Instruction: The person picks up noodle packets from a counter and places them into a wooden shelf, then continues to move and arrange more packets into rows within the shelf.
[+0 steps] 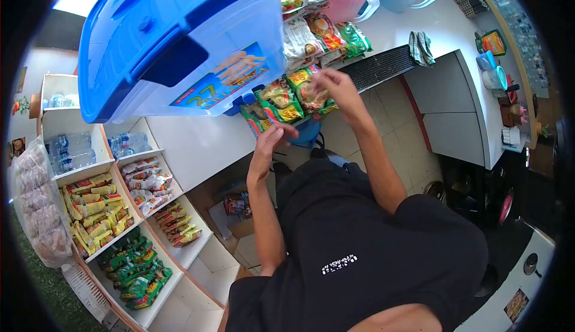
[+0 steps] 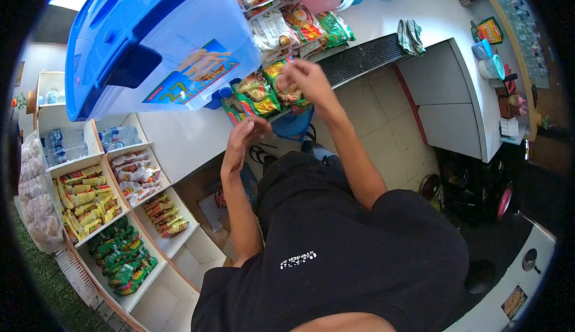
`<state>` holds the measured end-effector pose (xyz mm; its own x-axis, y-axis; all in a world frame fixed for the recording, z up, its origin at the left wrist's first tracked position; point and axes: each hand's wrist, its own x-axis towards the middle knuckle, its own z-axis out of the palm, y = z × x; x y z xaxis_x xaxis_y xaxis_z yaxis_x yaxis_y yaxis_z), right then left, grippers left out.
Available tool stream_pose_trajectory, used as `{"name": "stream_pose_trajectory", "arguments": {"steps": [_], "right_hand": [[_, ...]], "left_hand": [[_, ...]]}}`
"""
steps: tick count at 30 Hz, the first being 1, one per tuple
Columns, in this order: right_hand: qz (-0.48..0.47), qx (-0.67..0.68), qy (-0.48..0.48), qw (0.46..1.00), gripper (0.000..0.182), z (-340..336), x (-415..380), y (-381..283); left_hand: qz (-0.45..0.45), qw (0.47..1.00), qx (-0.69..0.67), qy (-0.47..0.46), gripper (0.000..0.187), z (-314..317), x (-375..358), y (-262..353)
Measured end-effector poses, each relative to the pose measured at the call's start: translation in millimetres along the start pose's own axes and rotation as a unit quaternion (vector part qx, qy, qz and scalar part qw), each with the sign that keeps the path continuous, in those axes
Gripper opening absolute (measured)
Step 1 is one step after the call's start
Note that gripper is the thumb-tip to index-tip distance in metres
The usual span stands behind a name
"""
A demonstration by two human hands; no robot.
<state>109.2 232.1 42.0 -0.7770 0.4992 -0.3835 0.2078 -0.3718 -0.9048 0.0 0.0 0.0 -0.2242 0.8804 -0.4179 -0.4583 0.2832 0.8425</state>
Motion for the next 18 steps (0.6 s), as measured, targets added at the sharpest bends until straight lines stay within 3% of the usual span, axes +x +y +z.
{"name": "stream_pose_trajectory", "arguments": {"steps": [2,3,5,8,13,18], "right_hand": [[-0.109,0.003,0.106,0.988,0.034,-1,29,7],[-0.147,-0.062,0.148,0.976,0.037,-41,42,2],[-0.202,-0.158,0.224,0.94,0.043,-46,70,6],[-0.199,-0.218,0.206,0.933,0.051,-48,104,6],[-0.188,-0.27,0.183,0.926,0.066,-40,132,12],[-0.064,-0.246,0.1,0.962,0.069,-44,133,5]], "left_hand": [[0.092,0.995,-0.019,0.032,0.057,11,8,17],[0.14,0.988,-0.027,0.06,0.058,50,39,19],[0.209,0.968,-0.024,0.135,0.059,73,57,34],[0.221,0.951,-0.029,0.213,0.062,78,94,33],[0.191,0.943,-0.06,0.266,0.068,82,124,38],[0.203,0.936,-0.075,0.276,0.069,83,133,33]]}}
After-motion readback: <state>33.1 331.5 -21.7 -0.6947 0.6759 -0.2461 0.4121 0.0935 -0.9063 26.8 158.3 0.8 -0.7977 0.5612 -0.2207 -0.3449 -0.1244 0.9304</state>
